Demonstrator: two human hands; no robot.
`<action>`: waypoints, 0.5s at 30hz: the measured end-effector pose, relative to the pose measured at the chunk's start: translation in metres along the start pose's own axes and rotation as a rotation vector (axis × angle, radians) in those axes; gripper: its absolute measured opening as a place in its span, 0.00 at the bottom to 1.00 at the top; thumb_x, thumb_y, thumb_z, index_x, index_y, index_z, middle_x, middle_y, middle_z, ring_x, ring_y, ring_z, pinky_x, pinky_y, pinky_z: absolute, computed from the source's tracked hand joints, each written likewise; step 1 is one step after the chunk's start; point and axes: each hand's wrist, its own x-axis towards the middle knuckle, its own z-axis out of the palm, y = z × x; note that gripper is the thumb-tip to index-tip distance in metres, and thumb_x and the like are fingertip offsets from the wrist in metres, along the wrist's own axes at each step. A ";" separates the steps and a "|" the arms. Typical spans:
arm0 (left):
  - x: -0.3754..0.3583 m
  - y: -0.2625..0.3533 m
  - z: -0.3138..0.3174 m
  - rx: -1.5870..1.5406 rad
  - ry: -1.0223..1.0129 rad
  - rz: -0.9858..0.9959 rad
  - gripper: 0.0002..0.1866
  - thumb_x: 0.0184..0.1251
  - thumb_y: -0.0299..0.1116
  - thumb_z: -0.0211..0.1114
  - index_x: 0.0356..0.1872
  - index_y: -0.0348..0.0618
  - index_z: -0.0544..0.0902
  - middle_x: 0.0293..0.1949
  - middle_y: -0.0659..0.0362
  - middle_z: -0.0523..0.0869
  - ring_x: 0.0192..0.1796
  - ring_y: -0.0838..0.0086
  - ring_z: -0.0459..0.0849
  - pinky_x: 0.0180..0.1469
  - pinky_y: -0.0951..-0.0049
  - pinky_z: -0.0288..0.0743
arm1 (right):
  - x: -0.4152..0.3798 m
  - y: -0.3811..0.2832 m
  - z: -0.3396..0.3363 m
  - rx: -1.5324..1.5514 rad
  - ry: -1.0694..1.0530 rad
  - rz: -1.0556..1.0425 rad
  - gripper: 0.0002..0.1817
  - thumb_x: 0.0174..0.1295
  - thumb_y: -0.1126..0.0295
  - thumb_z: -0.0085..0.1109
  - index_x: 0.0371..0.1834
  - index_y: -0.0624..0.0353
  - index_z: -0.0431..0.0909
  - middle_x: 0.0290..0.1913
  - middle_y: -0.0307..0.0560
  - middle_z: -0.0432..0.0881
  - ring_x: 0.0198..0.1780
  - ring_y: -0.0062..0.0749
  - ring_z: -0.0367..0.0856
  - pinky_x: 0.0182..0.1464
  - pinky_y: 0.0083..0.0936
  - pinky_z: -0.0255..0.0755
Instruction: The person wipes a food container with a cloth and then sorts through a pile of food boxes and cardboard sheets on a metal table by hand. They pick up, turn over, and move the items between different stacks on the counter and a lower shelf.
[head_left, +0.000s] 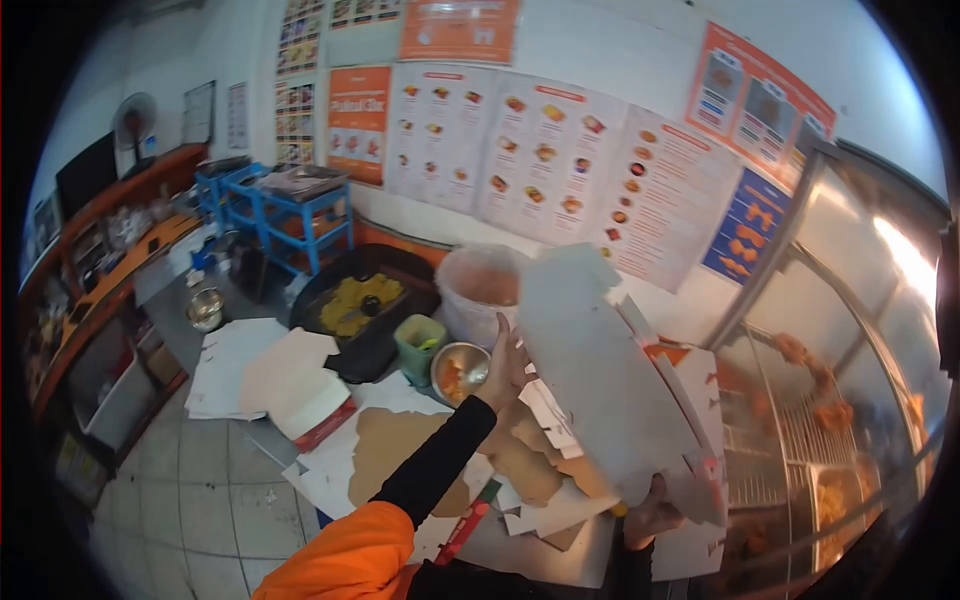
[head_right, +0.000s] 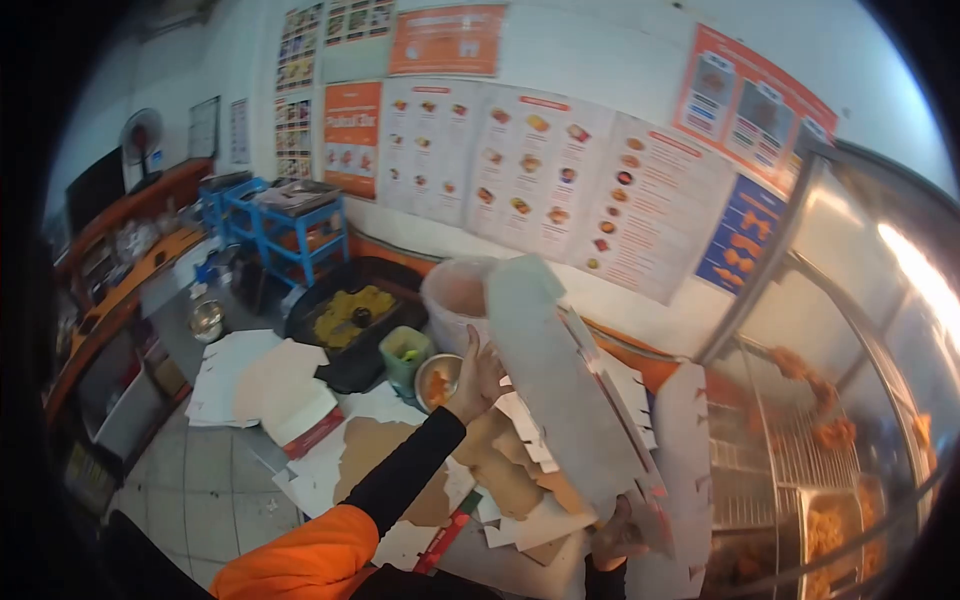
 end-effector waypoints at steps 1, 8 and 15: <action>-0.006 0.013 -0.009 -0.044 -0.069 0.094 0.50 0.54 0.76 0.35 0.70 0.49 0.48 0.69 0.51 0.55 0.69 0.63 0.54 0.65 0.39 0.41 | -0.003 -0.001 0.009 -0.003 -0.095 -0.032 0.13 0.54 0.79 0.59 0.42 0.74 0.72 0.35 0.58 0.81 0.34 0.45 0.81 0.38 0.27 0.76; -0.037 0.064 -0.094 0.103 -0.140 0.464 0.37 0.63 0.64 0.43 0.65 0.48 0.59 0.60 0.60 0.68 0.61 0.68 0.67 0.60 0.63 0.61 | -0.032 -0.021 0.086 0.088 -0.647 -0.679 0.09 0.52 0.79 0.59 0.36 0.60 0.72 0.37 0.55 0.82 0.34 0.47 0.84 0.31 0.29 0.79; -0.087 0.106 -0.171 0.033 -0.055 0.409 0.33 0.63 0.60 0.47 0.60 0.46 0.62 0.55 0.60 0.71 0.57 0.69 0.70 0.56 0.65 0.64 | -0.097 -0.071 0.148 0.148 -0.737 -0.562 0.12 0.52 0.78 0.57 0.40 0.56 0.73 0.40 0.48 0.83 0.37 0.41 0.84 0.30 0.24 0.77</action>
